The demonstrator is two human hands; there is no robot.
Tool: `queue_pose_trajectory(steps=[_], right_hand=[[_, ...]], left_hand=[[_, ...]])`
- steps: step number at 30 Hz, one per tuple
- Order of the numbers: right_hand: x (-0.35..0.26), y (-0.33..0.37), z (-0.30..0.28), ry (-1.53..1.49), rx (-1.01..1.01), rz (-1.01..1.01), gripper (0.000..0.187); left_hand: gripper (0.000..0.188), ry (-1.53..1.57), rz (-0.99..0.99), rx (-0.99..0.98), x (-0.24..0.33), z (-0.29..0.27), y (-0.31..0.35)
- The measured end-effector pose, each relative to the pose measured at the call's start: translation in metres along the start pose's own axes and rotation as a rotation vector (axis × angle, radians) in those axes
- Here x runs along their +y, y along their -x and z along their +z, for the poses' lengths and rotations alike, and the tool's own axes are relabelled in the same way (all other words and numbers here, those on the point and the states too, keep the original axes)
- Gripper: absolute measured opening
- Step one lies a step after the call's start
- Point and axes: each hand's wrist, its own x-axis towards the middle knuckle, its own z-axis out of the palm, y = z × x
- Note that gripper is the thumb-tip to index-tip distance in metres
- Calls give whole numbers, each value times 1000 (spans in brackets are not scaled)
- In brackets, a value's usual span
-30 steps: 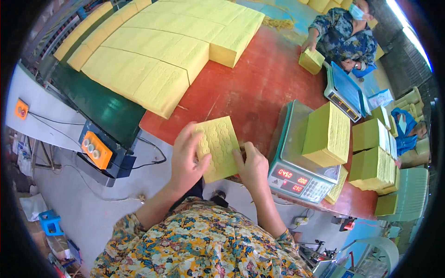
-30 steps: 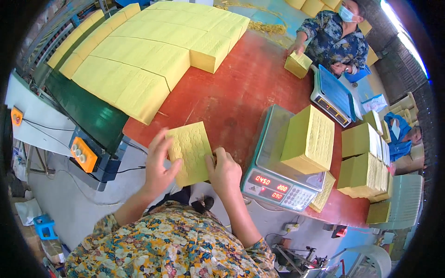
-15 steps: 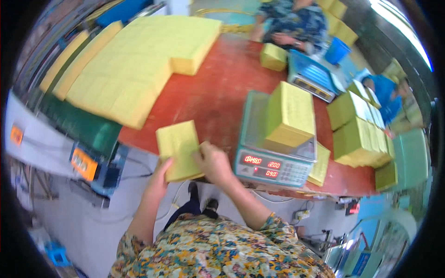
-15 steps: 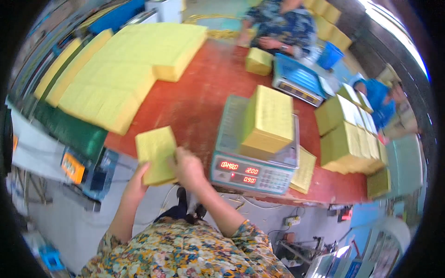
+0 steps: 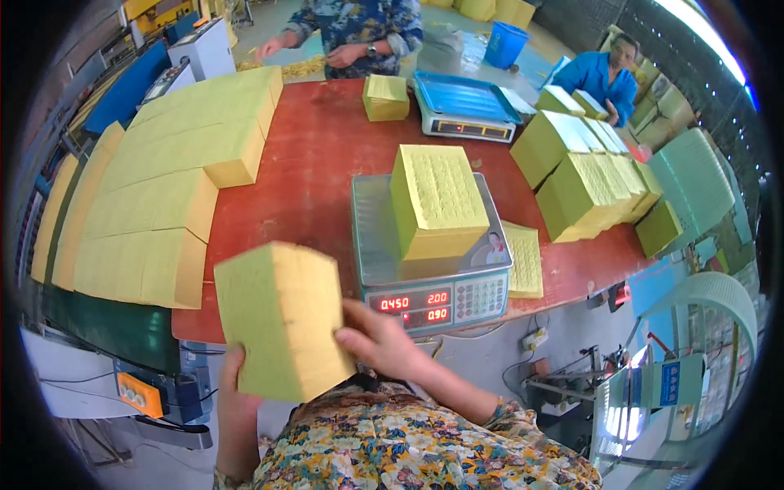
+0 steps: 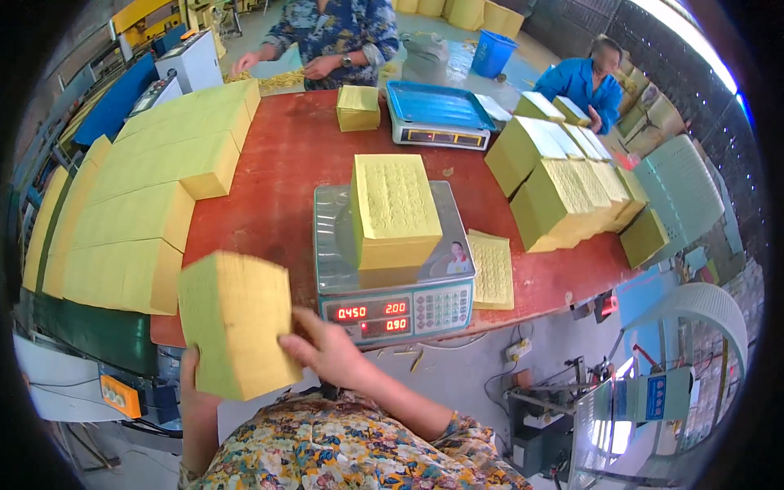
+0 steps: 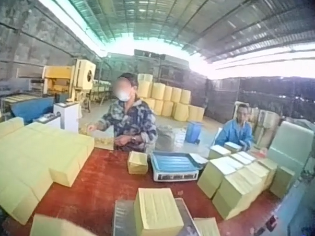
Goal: The recorder weighs stacks of yellow paper blocks on an electronic scale and organizes them on a table.
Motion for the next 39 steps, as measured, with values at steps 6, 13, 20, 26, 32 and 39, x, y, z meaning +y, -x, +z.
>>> queue_pose_trajectory(steps=[6,13,20,26,32,39], right_hand=[[-76,-23,-124,-38,463,-57,45],[-63,-82,-229,-313,461,-27,39],[-19,-90,-250,-335,396,61,35],[-13,-88,-250,-345,387,55,35],[-15,-81,-245,-256,414,23,38],[-5,-81,-237,-221,450,-32,37]], left_hand=[[40,-525,489,-218,56,110,-125],[60,114,-220,-399,90,230,-215],[68,-79,-206,-255,77,246,-210],[69,-169,-165,-231,77,251,-201],[69,-205,-156,-202,76,256,-196],[66,-136,-32,-155,63,251,-194]])
